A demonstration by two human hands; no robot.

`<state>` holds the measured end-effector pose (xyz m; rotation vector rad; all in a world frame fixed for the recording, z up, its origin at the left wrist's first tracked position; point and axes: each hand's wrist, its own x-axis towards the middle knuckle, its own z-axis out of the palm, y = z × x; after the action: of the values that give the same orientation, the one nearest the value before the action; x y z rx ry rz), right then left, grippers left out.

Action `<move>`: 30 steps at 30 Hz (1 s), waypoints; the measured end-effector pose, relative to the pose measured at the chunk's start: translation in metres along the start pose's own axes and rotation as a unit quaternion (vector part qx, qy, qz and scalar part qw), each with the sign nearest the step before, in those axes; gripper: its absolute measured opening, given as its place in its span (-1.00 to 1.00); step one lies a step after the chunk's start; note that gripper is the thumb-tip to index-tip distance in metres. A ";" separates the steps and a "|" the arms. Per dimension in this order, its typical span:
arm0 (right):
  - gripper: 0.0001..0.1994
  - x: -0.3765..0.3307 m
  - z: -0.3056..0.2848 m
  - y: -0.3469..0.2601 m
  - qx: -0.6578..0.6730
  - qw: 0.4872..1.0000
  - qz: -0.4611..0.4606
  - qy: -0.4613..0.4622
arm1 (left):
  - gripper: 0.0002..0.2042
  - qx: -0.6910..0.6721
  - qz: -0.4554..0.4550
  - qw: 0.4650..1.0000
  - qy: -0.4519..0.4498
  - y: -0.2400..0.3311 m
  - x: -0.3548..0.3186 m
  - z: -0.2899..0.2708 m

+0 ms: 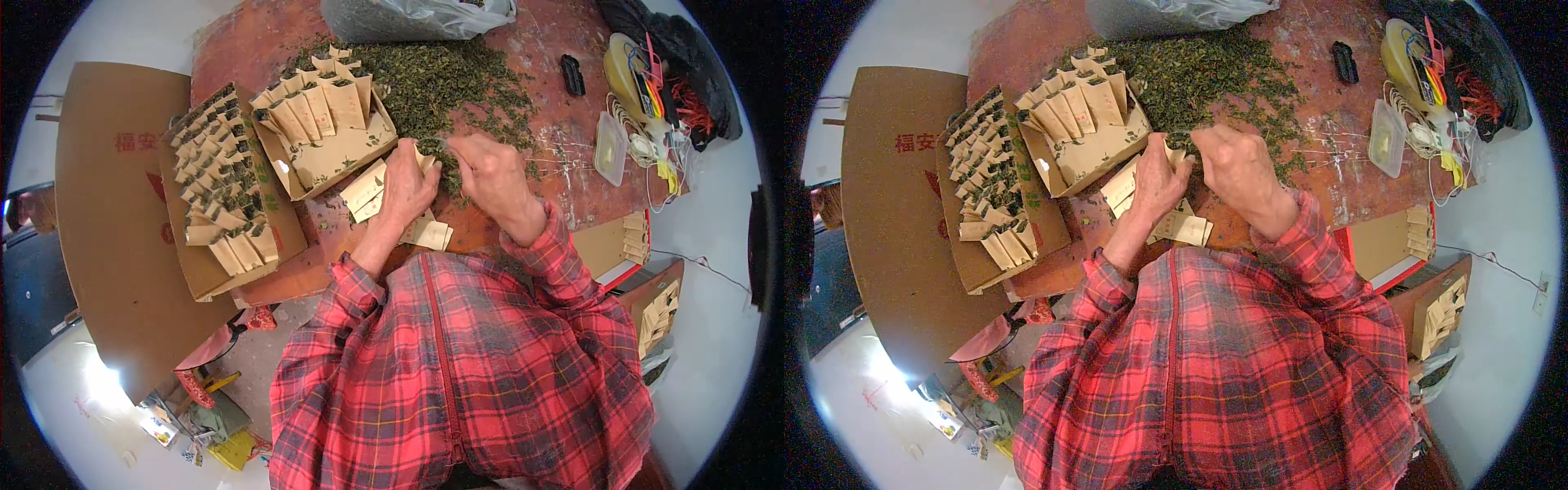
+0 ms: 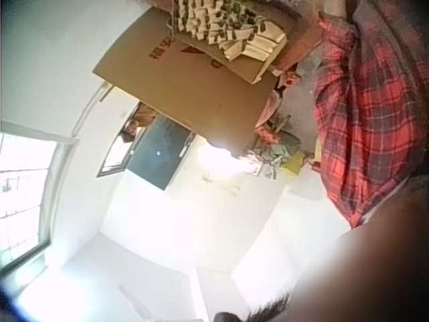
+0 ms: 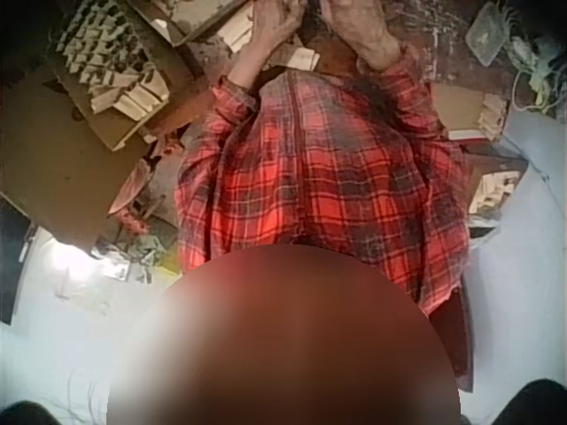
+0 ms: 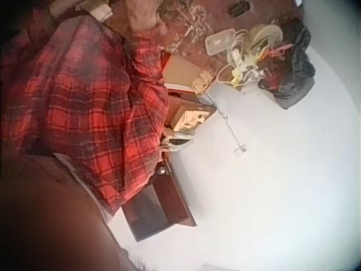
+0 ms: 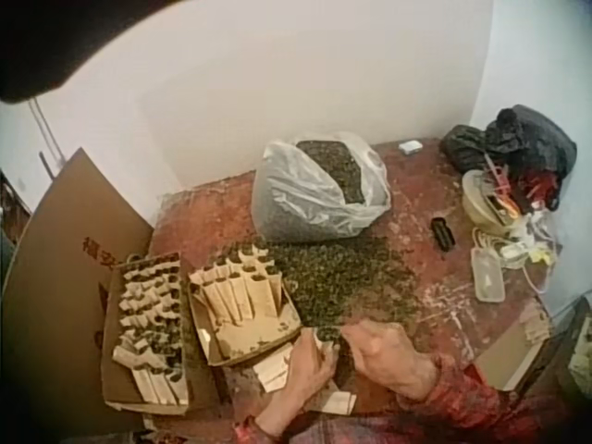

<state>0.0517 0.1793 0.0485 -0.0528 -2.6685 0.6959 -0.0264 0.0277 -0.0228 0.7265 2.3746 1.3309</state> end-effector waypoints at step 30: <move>-0.69 -0.002 0.000 0.009 -0.047 0.995 -0.079 0.039 | -0.41 0.018 0.124 0.982 0.141 -0.009 0.016 0.040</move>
<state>0.0531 0.1864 0.0435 0.1018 -2.5947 0.5069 -0.0220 0.0606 -0.0513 0.9245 2.5988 1.5884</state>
